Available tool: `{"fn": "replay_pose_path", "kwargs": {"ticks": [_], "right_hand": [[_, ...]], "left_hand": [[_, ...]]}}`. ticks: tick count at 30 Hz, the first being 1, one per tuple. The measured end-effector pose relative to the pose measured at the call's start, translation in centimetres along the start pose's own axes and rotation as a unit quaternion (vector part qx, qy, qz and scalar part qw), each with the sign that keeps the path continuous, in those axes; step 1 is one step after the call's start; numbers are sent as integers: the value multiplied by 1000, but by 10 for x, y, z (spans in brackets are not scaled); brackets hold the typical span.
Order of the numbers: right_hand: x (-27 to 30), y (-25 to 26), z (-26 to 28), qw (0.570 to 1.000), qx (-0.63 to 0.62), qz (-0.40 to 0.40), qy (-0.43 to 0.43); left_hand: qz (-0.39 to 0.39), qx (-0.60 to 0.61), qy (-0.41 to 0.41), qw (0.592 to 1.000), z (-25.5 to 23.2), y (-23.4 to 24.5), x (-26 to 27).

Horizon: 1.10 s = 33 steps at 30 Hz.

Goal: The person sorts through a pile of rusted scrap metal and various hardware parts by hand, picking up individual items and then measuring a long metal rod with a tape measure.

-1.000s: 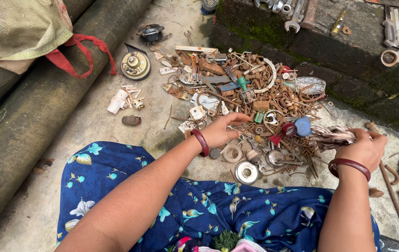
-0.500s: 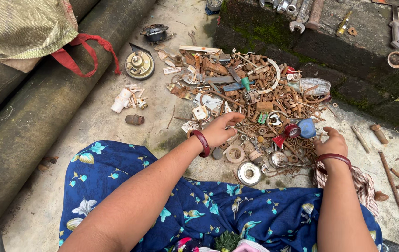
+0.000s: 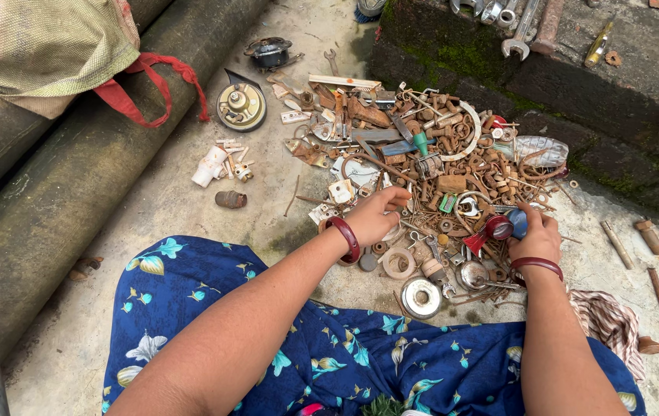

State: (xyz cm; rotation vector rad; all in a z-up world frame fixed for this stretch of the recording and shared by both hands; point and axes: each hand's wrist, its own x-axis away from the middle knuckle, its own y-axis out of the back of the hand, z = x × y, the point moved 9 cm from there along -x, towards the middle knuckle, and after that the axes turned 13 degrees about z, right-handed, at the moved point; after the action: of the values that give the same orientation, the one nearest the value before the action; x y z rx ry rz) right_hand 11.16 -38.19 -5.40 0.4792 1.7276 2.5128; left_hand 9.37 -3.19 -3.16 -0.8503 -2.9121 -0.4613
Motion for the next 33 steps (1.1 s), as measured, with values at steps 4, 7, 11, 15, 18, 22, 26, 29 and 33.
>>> {"fn": "replay_pose_path", "kwargs": {"ticks": [4,7,11,15,18,22,26,29,33], "right_hand": [[7,13,3,998,14,-13,-53],[21,37,3,995,-1,-73,-70],[35,55,3,971,-223,-82,-14],[44,41,32,786,-603,101,94],[66,33,72,662,-689,243,169],[86,21,113,572,-715,350,198],[101,13,133,575,-699,378,196],[102,7,130,653,-639,364,179],[101,-7,120,695,-610,360,124]], "left_hand": [[-10,-2,-2,1000,-3,2,0],[-19,-6,1,1000,-6,5,1],[-20,-9,9,1000,-13,7,4],[-18,11,-2,1000,-17,5,6],[-1,44,-38,998,-19,2,4],[44,99,-93,990,-22,-10,1],[76,109,-113,985,-24,-17,1],[96,124,-129,979,-22,-23,-2],[119,127,-140,975,-19,-32,-3]]}}
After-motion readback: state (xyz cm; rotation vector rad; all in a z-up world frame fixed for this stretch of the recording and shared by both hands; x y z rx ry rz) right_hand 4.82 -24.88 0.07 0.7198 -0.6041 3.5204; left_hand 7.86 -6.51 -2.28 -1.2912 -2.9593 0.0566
